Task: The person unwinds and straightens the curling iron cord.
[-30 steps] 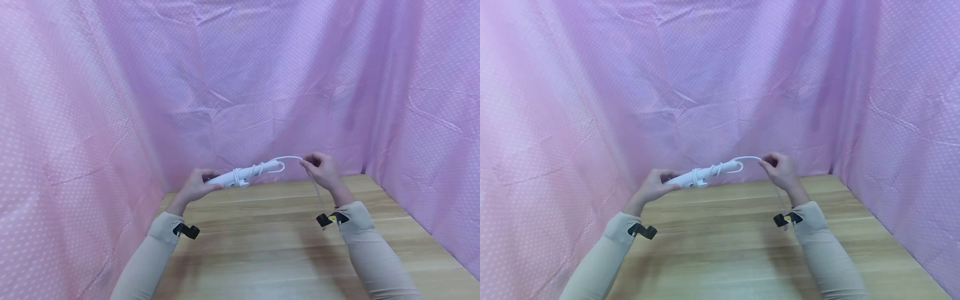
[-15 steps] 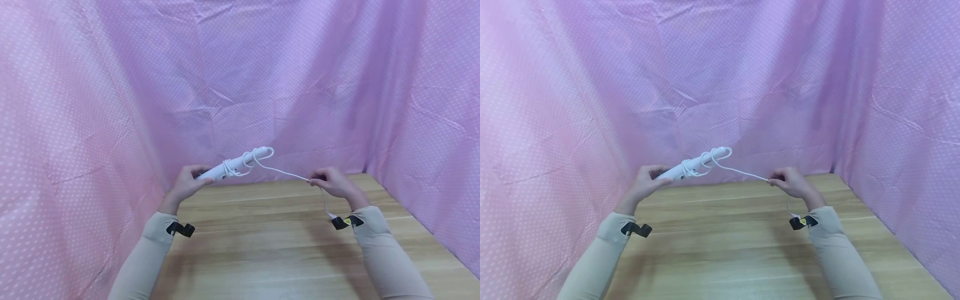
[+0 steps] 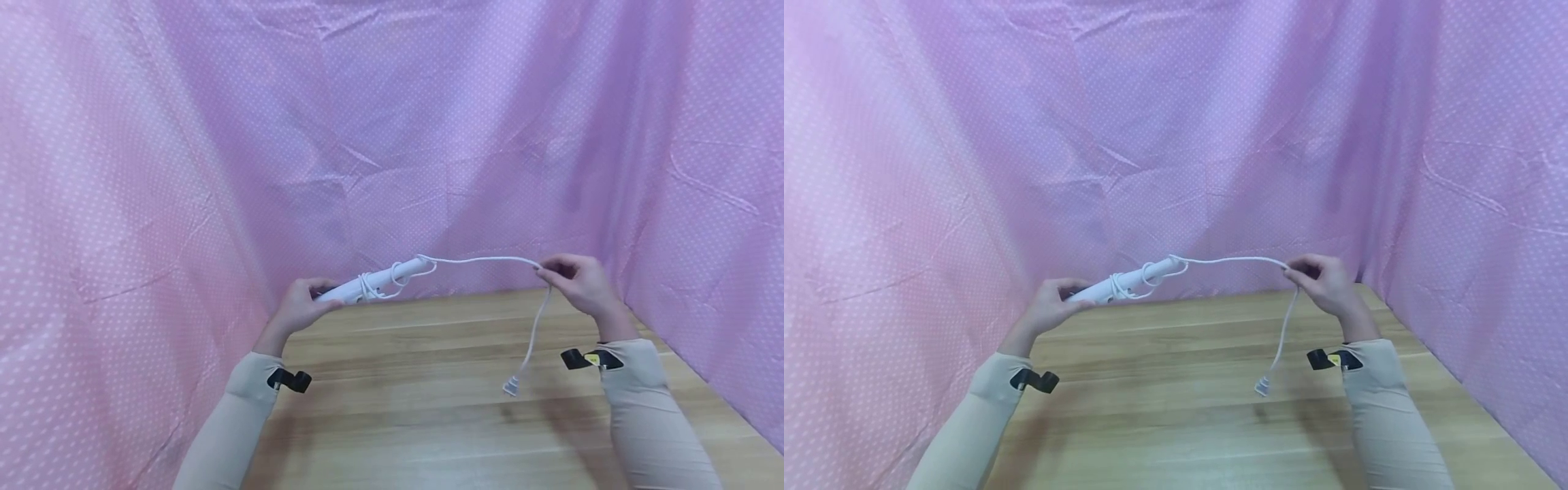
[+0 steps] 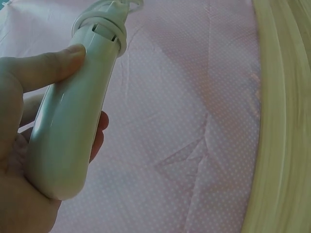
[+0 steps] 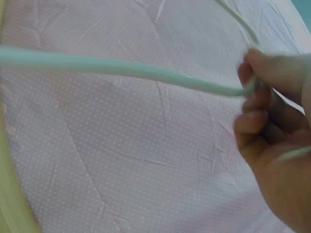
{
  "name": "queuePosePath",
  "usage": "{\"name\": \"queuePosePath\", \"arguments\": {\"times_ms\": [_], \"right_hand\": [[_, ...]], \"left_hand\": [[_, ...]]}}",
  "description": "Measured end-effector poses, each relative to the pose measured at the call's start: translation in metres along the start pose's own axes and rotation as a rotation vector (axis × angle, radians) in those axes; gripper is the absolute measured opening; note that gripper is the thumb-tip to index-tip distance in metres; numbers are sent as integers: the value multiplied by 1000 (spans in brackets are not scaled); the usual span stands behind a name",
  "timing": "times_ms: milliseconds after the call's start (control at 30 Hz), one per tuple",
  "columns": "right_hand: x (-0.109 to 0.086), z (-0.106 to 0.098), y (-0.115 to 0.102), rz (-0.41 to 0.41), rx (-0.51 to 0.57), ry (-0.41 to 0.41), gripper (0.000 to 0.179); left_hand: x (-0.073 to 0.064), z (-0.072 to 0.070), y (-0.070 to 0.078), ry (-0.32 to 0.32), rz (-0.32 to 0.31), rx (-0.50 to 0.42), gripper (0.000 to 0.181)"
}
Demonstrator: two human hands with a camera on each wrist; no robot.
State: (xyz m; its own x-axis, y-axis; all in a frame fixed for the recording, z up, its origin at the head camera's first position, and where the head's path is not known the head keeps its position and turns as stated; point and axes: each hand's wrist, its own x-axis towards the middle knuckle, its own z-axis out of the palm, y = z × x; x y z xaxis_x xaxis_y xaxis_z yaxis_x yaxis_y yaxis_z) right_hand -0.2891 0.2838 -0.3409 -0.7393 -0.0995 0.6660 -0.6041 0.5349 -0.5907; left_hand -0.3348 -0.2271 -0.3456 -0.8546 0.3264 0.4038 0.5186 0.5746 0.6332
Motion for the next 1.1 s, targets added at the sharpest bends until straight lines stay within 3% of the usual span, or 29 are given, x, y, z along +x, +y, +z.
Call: {"name": "queuePosePath", "arguments": {"times_ms": [167, 267, 367, 500, 633, 800, 900, 1033, 1100], "right_hand": [[5, -1, 10, 90, 141, 268, 16], [7, -3, 17, 159, 202, 387, 15], [8, -6, 23, 225, 248, 457, 14], [6, -9, 31, 281, 248, 465, 12], [2, -11, 43, 329, 248, 420, 8], [-5, -8, 58, 376, 249, 297, 11], [-11, -6, 67, 398, 152, 180, 3], [-19, -6, 76, 364, 0, -26, 27], [-22, -6, 79, 319, -45, -137, 31]], "left_hand": [[-6, 0, -3, -49, 28, 6, 38], [-9, -1, -4, -79, 72, -2, 38], [-13, -3, -4, -112, 115, -54, 38], [-19, -9, 1, -150, 155, -147, 37], [-22, -17, 9, -142, 192, -197, 37], [-21, -26, 18, -65, 248, -217, 36], [-20, -29, 22, -5, 248, -220, 34], [-16, -32, 25, 79, 197, -242, 34], [-14, -34, 25, 119, 172, -252, 35]]}}
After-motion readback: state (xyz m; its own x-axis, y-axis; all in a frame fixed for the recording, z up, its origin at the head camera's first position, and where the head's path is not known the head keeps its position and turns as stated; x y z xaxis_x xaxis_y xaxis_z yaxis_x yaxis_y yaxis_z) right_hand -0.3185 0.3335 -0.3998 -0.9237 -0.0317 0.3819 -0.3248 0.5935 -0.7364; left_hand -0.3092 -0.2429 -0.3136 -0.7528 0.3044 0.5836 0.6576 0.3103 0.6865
